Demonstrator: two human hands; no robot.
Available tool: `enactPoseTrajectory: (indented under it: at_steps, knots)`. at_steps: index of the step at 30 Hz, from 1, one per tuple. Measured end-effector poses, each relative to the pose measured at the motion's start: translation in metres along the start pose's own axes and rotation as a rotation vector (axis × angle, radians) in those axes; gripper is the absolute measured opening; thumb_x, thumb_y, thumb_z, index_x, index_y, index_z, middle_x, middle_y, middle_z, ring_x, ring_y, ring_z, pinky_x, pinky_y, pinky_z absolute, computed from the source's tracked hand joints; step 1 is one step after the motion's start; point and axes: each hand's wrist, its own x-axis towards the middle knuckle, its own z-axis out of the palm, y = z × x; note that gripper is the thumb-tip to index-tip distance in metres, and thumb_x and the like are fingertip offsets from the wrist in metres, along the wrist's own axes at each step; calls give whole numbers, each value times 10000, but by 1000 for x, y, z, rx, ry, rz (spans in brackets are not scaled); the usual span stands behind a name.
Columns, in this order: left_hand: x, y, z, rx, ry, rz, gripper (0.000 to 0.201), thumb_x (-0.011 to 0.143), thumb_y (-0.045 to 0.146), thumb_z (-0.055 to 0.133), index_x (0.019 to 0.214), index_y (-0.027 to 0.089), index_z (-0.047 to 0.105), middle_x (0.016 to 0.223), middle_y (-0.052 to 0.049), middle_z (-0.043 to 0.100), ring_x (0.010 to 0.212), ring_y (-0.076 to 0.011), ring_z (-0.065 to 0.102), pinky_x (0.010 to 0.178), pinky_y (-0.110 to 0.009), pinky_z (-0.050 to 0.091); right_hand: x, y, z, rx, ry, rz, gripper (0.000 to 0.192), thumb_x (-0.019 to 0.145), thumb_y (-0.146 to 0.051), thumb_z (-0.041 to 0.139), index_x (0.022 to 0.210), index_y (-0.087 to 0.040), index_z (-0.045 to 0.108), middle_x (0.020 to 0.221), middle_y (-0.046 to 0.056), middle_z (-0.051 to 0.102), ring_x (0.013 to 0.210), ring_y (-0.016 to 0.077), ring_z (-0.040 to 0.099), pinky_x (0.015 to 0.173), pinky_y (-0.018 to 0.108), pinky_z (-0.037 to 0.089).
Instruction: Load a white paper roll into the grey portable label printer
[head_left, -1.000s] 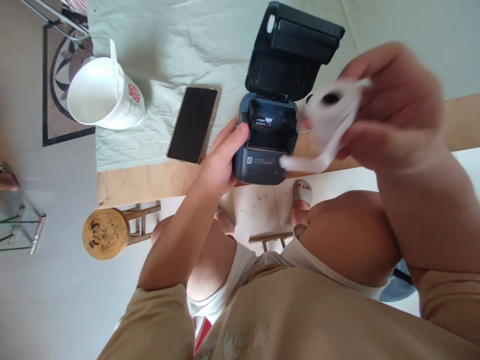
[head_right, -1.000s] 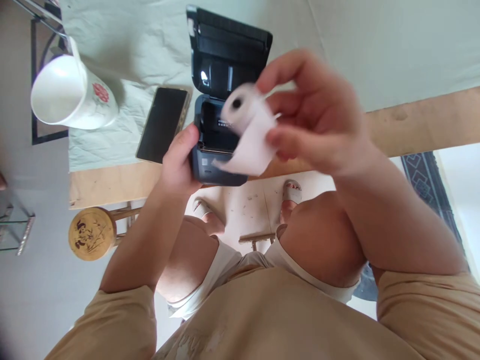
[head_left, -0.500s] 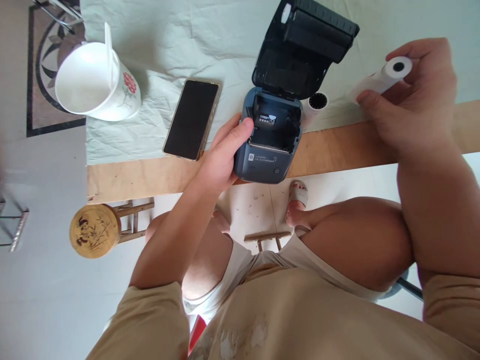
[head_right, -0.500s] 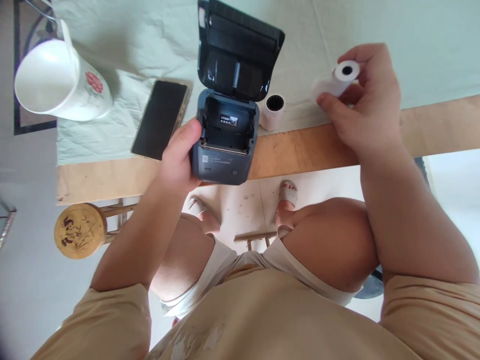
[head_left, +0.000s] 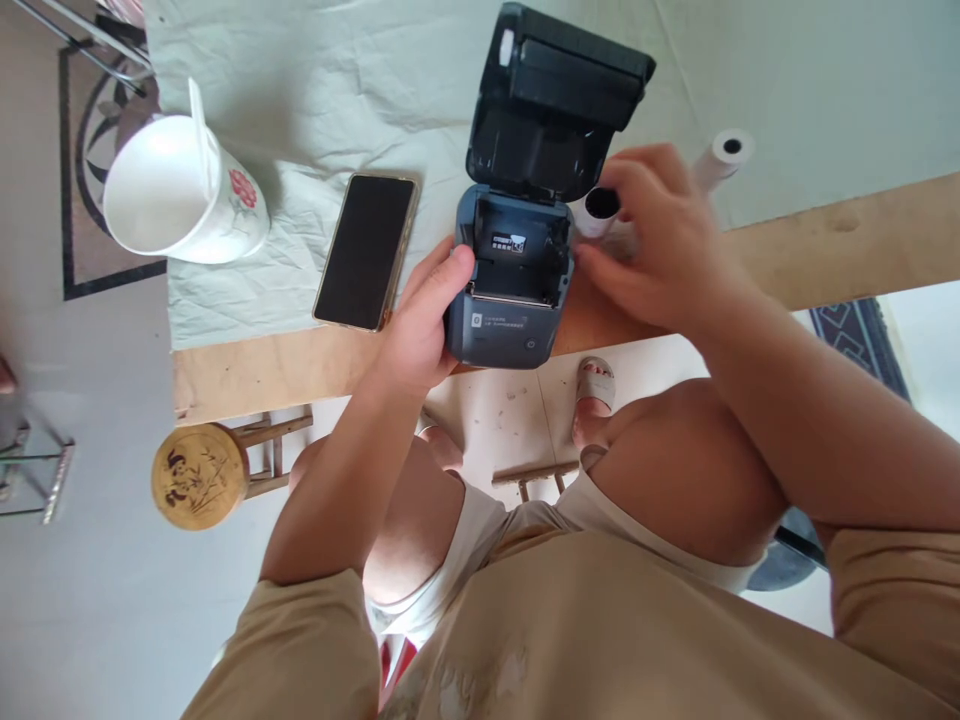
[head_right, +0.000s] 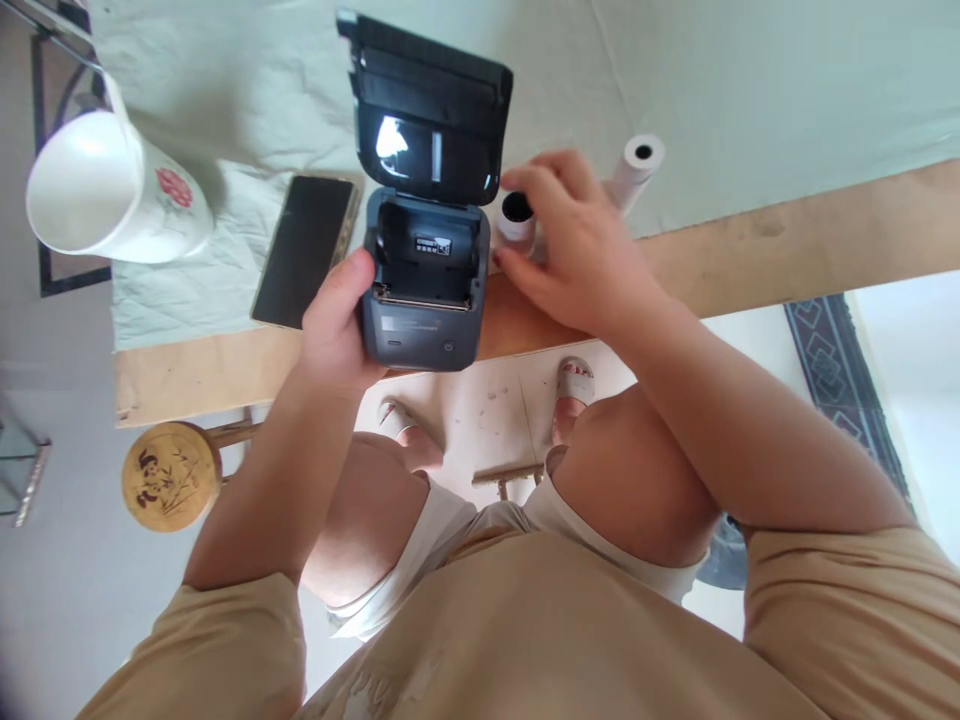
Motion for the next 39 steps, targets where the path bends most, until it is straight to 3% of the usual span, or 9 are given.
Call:
enactPoseTrajectory:
  at_steps: [4,6,9,13,18,20,23,29,39]
  knots:
    - [0,1,2,-15,12,-1,320,880,457,521,991,193,663,850,-38,711,1055,-229,694,790,-276,575,10,-2,13,7,-46,55,316,795,-200,570,1105,-262,558,1121,85,570,998,220,584,840,401,549]
    - [-1,2,1,-21,10,-7,308,886,453,522,952,191,667,870,-33,711,1020,-208,705,752,-256,570,12,1,12,56,-17,85,380,784,-199,590,1149,-287,527,1129,65,570,961,202,593,790,360,554]
    - [-3,3,-1,-15,-10,-2,295,877,450,555,917,183,674,871,-31,715,857,-163,716,650,-227,547,13,4,6,372,35,277,557,766,-203,603,1280,-312,416,1106,39,591,815,146,620,578,258,511]
    - [-3,3,-2,-22,-15,16,288,891,422,541,904,170,679,823,-24,709,646,-104,656,571,-212,517,13,-5,-6,864,8,529,287,860,-265,427,1134,-266,511,994,39,615,740,130,647,454,223,435]
    - [-2,3,1,-35,-22,40,268,902,374,519,917,144,655,818,-19,691,853,-149,712,637,-201,530,0,-34,-17,757,236,80,430,737,-198,619,1144,-338,620,1162,-42,584,783,93,626,668,253,553]
    - [-2,2,1,-41,-18,33,290,896,395,528,935,134,649,858,-33,699,977,-180,706,716,-226,555,-3,-40,-17,559,240,-124,493,779,-279,631,1262,-358,569,1304,-44,539,945,137,628,867,316,564]
    - [-3,2,-1,-52,-4,16,293,894,408,533,945,142,644,921,-48,708,1093,-208,676,817,-269,565,-2,-46,-11,360,206,-364,567,772,-280,671,1308,-333,496,1241,-6,572,1061,166,594,914,318,554]
    - [-2,1,-3,-45,-33,36,275,919,368,498,986,146,646,876,-59,718,1079,-206,680,922,-309,551,8,-58,8,31,263,-215,163,797,-185,625,925,-210,527,958,16,635,829,132,613,690,273,491]
    - [-5,7,-2,56,-17,-31,304,845,477,600,975,204,633,978,-50,701,1159,-261,622,813,-312,549,8,-49,12,-71,299,-320,157,787,-136,609,918,-219,629,1029,12,677,901,174,634,775,314,499]
